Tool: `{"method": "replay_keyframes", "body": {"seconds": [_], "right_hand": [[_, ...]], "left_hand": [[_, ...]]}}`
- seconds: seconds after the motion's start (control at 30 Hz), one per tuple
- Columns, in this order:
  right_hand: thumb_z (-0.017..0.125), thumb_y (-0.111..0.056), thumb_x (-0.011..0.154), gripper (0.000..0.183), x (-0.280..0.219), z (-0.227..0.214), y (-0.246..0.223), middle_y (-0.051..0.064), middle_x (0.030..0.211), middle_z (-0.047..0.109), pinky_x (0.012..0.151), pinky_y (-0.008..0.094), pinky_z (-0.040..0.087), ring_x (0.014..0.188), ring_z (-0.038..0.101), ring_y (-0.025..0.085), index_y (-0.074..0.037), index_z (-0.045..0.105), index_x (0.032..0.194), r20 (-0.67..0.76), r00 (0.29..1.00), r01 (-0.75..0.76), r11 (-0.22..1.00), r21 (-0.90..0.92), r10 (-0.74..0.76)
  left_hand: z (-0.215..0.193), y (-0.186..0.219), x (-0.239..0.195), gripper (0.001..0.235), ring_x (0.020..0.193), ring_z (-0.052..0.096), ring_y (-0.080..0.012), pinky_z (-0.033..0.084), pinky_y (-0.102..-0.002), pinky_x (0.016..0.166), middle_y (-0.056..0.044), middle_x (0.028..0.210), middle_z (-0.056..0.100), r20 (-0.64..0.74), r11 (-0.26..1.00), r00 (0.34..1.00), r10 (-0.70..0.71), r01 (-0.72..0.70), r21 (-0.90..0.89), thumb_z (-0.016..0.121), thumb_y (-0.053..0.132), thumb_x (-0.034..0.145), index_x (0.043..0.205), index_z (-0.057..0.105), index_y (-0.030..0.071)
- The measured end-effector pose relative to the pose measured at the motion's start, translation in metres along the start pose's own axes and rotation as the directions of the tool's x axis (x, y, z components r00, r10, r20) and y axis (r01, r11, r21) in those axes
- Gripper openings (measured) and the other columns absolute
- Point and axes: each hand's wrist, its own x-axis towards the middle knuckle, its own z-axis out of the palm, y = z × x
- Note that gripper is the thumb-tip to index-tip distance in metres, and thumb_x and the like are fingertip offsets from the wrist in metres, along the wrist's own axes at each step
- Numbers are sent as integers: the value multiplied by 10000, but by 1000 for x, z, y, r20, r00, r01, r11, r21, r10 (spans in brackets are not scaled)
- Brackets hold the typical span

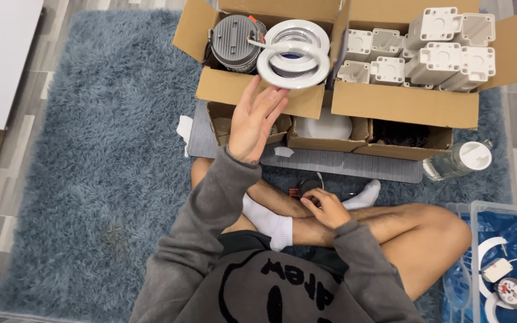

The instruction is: Assembling LED light fixtures by tightening screws on the module and fitting it into the trim ring.

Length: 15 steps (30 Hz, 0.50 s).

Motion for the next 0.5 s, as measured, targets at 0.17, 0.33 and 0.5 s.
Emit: {"method": "replay_keyframes", "body": {"seconds": [0.17,0.33,0.5], "right_hand": [[729,-292,1050,254,9,3,10,177,1008,787,787,517,683,977,807,412,-68,795,1150,-28,1000,-13,998,-60,12],[710,-394,1023,559,35,34,41,291,1467,618,1110,617,513,1366,620,506,-112,634,1499,-26,999,16,902,-431,-31],[596,-527,1037,570,63,61,45,206,1591,515,1247,554,335,1518,493,407,-207,621,1509,146,956,-107,765,-635,254]], "left_hand": [[-9,9,-19,976,1587,354,-523,382,-609,1298,-398,1753,204,146,996,987,-63,72,-57,687,129,1058,1744,14,-41],[-35,-18,-57,674,1475,584,-437,556,-549,1157,-252,1672,498,456,924,884,105,-256,284,708,230,1086,1668,444,14],[-63,-67,-104,481,1299,714,-318,597,-488,1041,-126,1397,748,695,765,686,-216,-324,557,755,335,1062,1494,677,138]]}}
